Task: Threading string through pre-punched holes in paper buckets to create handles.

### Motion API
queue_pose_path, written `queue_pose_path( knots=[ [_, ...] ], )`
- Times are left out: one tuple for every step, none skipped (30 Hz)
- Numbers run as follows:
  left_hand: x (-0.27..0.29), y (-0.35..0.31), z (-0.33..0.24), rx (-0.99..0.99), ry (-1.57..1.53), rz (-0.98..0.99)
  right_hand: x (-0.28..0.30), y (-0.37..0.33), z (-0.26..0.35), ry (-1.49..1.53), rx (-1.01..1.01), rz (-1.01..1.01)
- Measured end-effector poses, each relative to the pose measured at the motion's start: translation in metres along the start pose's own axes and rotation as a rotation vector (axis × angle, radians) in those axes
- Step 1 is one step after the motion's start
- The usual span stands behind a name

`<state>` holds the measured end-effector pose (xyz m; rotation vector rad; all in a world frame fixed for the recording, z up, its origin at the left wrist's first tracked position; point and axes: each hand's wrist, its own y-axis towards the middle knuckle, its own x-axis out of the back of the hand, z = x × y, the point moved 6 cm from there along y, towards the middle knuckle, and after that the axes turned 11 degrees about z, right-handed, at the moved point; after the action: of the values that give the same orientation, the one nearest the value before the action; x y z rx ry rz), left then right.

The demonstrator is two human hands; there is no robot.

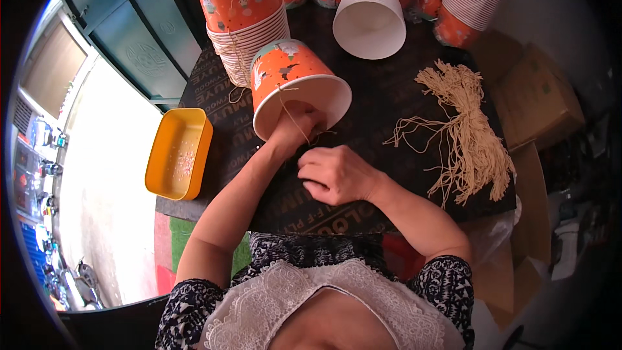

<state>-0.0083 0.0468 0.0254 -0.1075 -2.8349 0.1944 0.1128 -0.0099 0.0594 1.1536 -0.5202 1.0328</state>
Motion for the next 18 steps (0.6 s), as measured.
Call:
queue_pose_path(
  knots=[
    [-0.001, 0.000, 0.001, 0.026, 0.002, 0.027, -0.004, 0.001, 0.004, 0.005, 0.031, -0.004],
    [-0.001, 0.003, 0.003, 0.010, 0.049, 0.037, -0.009, 0.000, 0.006, -0.023, 0.046, 0.037],
    [0.001, 0.003, 0.006, 0.012, 0.049, 0.035, -0.012, -0.001, 0.008, -0.021, 0.047, 0.038],
    [0.001, 0.003, 0.006, -0.024, 0.085, 0.044, -0.016, -0.001, 0.005, -0.091, -0.043, 0.065],
    [0.001, 0.003, 0.005, -0.060, 0.121, 0.054, -0.019, -0.002, 0.001, -0.162, -0.134, 0.091],
    [0.001, 0.003, 0.006, -0.060, 0.122, 0.055, -0.020, -0.003, -0.003, -0.201, -0.189, 0.098],
    [0.002, 0.003, 0.006, -0.086, 0.129, 0.055, -0.020, -0.002, -0.001, -0.201, -0.189, 0.097],
    [0.001, 0.003, 0.005, -0.112, 0.136, 0.056, -0.016, -0.003, -0.004, -0.286, -0.336, 0.071],
    [-0.001, 0.003, -0.001, -0.112, 0.136, 0.059, -0.013, -0.007, -0.009, -0.370, -0.484, 0.043],
    [0.000, 0.002, 0.000, 0.004, -0.004, 0.008, -0.011, -0.010, -0.013, -0.426, -0.579, 0.039],
    [-0.001, 0.000, 0.002, 0.121, -0.145, -0.043, -0.006, -0.011, -0.015, -0.475, -0.629, 0.006],
    [-0.001, -0.006, -0.006, 0.093, -0.144, -0.058, 0.000, -0.011, -0.015, -0.522, -0.672, -0.026],
    [0.000, -0.004, 0.000, 0.093, -0.146, -0.061, 0.007, -0.010, -0.015, -0.563, -0.689, -0.038],
    [0.000, 0.001, 0.008, 0.054, -0.146, -0.051, 0.011, -0.012, -0.017, -0.594, -0.689, -0.088],
    [-0.001, 0.002, 0.006, 0.015, -0.148, -0.039, 0.017, -0.013, -0.019, -0.625, -0.690, -0.137],
    [0.000, 0.002, 0.006, 0.016, -0.150, -0.040, 0.024, -0.013, -0.021, -0.599, -0.718, -0.170],
    [0.000, 0.001, 0.008, 0.066, -0.131, -0.027, 0.027, -0.012, -0.021, -0.622, -0.714, -0.150],
    [-0.002, 0.001, 0.008, 0.116, -0.111, -0.010, 0.031, -0.012, -0.022, -0.646, -0.714, -0.131]
  ],
)
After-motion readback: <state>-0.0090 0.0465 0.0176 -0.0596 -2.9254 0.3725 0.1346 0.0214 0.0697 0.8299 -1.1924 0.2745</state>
